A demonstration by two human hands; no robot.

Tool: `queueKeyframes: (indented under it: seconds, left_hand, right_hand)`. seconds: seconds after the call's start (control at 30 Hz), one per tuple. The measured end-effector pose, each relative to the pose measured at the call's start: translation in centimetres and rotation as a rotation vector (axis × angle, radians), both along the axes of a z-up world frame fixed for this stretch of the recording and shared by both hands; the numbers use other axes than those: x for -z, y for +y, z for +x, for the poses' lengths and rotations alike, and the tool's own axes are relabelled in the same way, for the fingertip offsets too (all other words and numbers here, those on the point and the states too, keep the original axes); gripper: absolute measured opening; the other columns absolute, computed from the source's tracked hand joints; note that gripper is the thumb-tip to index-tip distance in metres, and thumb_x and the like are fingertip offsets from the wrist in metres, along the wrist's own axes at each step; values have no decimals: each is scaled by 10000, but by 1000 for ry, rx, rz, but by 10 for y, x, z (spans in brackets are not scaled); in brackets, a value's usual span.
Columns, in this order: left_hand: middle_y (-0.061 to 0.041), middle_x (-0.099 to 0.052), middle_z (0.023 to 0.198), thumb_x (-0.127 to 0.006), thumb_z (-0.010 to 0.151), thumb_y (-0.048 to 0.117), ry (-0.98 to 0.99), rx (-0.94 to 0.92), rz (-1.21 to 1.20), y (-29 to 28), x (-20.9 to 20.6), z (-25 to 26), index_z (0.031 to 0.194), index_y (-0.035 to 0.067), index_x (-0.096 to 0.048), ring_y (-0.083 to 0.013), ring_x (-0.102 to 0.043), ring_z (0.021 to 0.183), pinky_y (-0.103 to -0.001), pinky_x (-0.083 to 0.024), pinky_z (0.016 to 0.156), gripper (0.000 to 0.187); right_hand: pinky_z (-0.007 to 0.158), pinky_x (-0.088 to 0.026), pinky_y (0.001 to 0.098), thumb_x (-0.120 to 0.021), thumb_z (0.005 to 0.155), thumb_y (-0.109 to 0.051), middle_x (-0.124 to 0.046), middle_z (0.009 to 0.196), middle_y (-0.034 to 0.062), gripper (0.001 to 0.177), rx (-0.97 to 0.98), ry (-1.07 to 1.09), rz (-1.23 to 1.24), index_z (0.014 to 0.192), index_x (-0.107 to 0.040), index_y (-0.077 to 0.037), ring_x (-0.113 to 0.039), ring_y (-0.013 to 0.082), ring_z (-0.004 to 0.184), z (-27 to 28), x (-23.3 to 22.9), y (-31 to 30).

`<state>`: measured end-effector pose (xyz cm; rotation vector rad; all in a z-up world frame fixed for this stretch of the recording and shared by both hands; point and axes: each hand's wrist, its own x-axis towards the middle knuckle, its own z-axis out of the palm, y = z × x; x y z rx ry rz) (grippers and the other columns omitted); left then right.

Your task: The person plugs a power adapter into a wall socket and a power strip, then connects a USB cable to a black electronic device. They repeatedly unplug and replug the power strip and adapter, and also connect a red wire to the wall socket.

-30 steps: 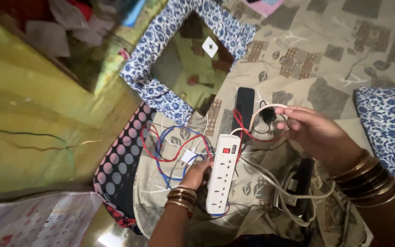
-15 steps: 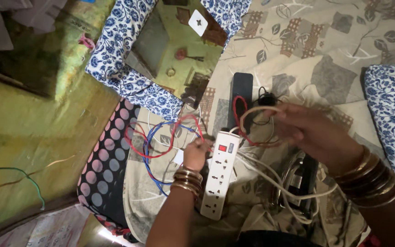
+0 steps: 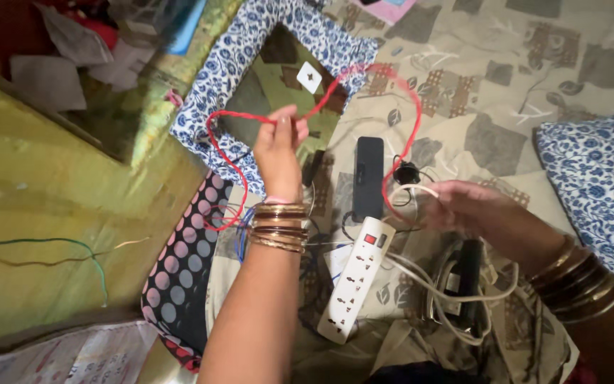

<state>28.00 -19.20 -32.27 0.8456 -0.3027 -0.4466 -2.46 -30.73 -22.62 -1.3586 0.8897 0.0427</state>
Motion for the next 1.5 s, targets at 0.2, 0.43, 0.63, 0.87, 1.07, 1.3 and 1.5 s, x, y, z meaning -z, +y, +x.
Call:
queueKeyframes:
  seconds: [0.2, 0.43, 0.63, 0.87, 1.07, 1.3, 1.5]
  left_hand:
    - [-101, -679, 960, -472, 1093, 219, -110, 295, -183, 22, -119, -36, 1157, -41, -642, -170, -667, 766, -289, -559, 701, 318]
    - [-52, -654, 776, -487, 1098, 302, -440, 811, 11, 59, -212, -113, 1003, -19, -710, -98, -536, 561, -239, -438, 511, 402]
    - [-9, -595, 670, -563, 1068, 306, -494, 717, 78, 94, -258, -143, 875, 24, -704, -72, -453, 510, -217, -342, 465, 370]
    - [-17, -609, 621, -540, 1034, 357, -952, 683, 384, 115, -275, -180, 787, 35, -725, -95, -558, 546, -249, -431, 511, 446]
    - [-106, -742, 766, -493, 1004, 408, -1376, 743, 658, 116, -271, -236, 794, 78, -755, -221, -722, 726, -358, -567, 750, 471]
    - [-140, -716, 987, -486, 998, 431, -1598, 614, 756, 109, -254, -255, 823, 126, -759, -314, -697, 934, -451, -506, 888, 445]
    - [-151, -662, 1238, -425, 1047, 535, -876, 654, 428, 90, -228, -239, 1183, 105, -645, -229, -647, 1098, -409, -487, 957, 502]
  right_hand:
    - [981, -459, 327, -566, 976, -316, -654, 1225, 19, 433, 80, -120, -256, 1307, -608, -39, -590, 149, 1137, -16, -20, 4]
    - [1063, -466, 330, -445, 1006, -482, -722, 1240, 49, 580, 159, -497, -24, 1301, -645, -24, -641, 165, 1190, -17, -84, 32]
    - [1013, -508, 381, -656, 898, -344, -772, 1223, 29, 457, -654, -298, -1029, 1266, -696, -77, -694, 171, 1154, -48, -127, 23]
    - [1018, -523, 375, -539, 966, -332, -788, 1206, 86, 454, -249, -462, -733, 1261, -711, -34, -707, 217, 1131, -65, -152, 12]
    - [1040, -462, 324, -414, 1014, -459, -725, 1285, 77, 579, -94, -541, -439, 1305, -681, -36, -648, 153, 1172, -53, -146, 40]
    - [871, -546, 323, -645, 923, -242, -735, 1107, 63, 470, -309, -577, -412, 1341, -650, -27, -668, 131, 988, -67, -158, 52]
    - [901, -566, 284, -611, 933, -237, -777, 1043, 89, 494, -234, -644, -486, 1383, -616, -34, -725, 147, 991, -93, -184, 68]
